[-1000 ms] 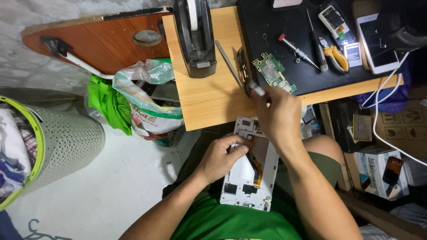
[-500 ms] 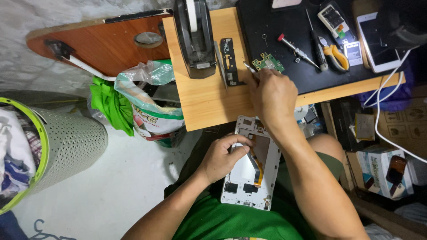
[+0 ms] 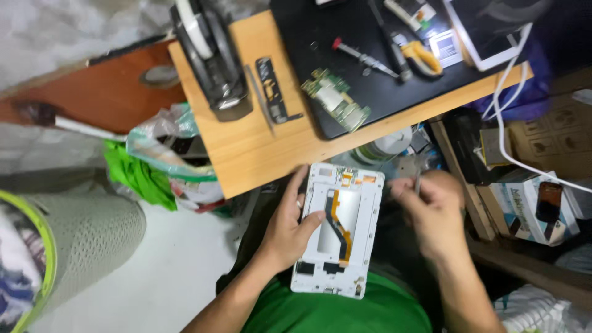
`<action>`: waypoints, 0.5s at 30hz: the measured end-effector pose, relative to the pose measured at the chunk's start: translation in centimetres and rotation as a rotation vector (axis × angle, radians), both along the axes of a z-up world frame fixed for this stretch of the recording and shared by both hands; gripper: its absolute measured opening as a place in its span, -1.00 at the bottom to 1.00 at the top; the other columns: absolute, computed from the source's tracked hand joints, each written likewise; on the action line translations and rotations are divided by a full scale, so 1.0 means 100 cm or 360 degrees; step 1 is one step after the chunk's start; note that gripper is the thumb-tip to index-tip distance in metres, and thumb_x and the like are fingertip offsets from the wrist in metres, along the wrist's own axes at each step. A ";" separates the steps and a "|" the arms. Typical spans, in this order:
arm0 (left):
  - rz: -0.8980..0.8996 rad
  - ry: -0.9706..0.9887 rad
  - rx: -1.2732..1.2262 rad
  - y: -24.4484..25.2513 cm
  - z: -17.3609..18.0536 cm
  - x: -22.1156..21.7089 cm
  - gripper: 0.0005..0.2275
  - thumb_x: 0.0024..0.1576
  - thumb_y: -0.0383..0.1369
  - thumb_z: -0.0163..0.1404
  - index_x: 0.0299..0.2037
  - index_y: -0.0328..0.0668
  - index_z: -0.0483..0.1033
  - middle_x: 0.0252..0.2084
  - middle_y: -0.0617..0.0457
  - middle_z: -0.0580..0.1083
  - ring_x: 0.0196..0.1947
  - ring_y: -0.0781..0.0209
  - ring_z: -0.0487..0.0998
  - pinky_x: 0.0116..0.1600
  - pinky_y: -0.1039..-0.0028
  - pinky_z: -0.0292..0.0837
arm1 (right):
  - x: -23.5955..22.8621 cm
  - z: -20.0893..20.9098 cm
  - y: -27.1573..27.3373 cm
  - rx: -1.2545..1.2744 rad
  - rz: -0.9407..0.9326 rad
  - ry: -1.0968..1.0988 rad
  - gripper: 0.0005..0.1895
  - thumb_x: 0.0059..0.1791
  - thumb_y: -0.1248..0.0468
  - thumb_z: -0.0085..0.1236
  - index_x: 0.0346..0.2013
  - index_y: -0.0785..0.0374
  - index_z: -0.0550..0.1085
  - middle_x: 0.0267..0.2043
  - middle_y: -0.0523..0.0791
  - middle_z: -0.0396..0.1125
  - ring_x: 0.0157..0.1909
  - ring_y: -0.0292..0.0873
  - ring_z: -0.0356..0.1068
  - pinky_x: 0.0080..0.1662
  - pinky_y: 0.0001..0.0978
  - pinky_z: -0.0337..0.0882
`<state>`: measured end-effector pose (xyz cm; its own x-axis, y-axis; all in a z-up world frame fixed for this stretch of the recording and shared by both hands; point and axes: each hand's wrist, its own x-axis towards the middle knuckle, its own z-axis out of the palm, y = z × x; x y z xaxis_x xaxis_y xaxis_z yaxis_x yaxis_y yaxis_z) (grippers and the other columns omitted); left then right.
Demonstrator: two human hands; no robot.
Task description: The person disassembles a white electronic device, using a screwdriver to remove screws and a metal bracket, then uses tweezers to detach a ribbon cable and remove a small circuit board. The removed parts are placed on the workbench.
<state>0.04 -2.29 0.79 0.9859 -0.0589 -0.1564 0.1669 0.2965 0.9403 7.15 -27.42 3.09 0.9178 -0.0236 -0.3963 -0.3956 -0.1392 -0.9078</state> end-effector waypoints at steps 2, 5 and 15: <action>-0.0047 0.0013 0.0004 -0.003 0.001 0.004 -0.36 0.20 -0.58 -0.05 0.49 -0.36 -0.07 0.23 -0.16 0.44 0.24 0.19 0.44 0.33 0.44 0.26 | -0.010 -0.005 -0.004 0.0016 0.0049 -0.0155 -0.84 -0.01 0.39 0.23 -0.14 0.38 0.61 -0.37 -0.23 0.41 -0.41 -0.44 0.24 -0.35 -0.63 0.20; -0.0105 0.0087 -0.0022 -0.007 0.005 0.005 -0.39 0.19 -0.59 -0.06 0.47 -0.39 -0.01 0.26 -0.17 0.43 0.26 0.19 0.42 0.34 0.43 0.26 | -0.021 0.000 -0.004 -0.0191 0.0095 -0.0406 -0.84 -0.04 0.42 0.25 -0.18 0.41 0.60 -0.30 -0.20 0.46 -0.29 -0.44 0.34 -0.20 -0.64 0.32; -0.0202 0.0110 -0.0006 -0.015 0.022 0.012 -0.38 0.21 -0.58 -0.06 0.49 -0.36 -0.04 0.38 -0.18 0.34 0.35 0.19 0.34 0.38 0.44 0.17 | 0.002 0.046 0.007 -0.0428 0.0298 -0.0824 -0.81 -0.08 0.43 0.28 -0.17 0.35 0.61 -0.23 -0.18 0.40 -0.32 -0.39 0.33 -0.32 -0.63 0.30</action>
<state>1.21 -3.80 3.01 0.9575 -0.1829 -0.2232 0.2675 0.2725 0.9242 7.34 -26.72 7.73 0.9878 0.1196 0.0996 0.1408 -0.4146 -0.8990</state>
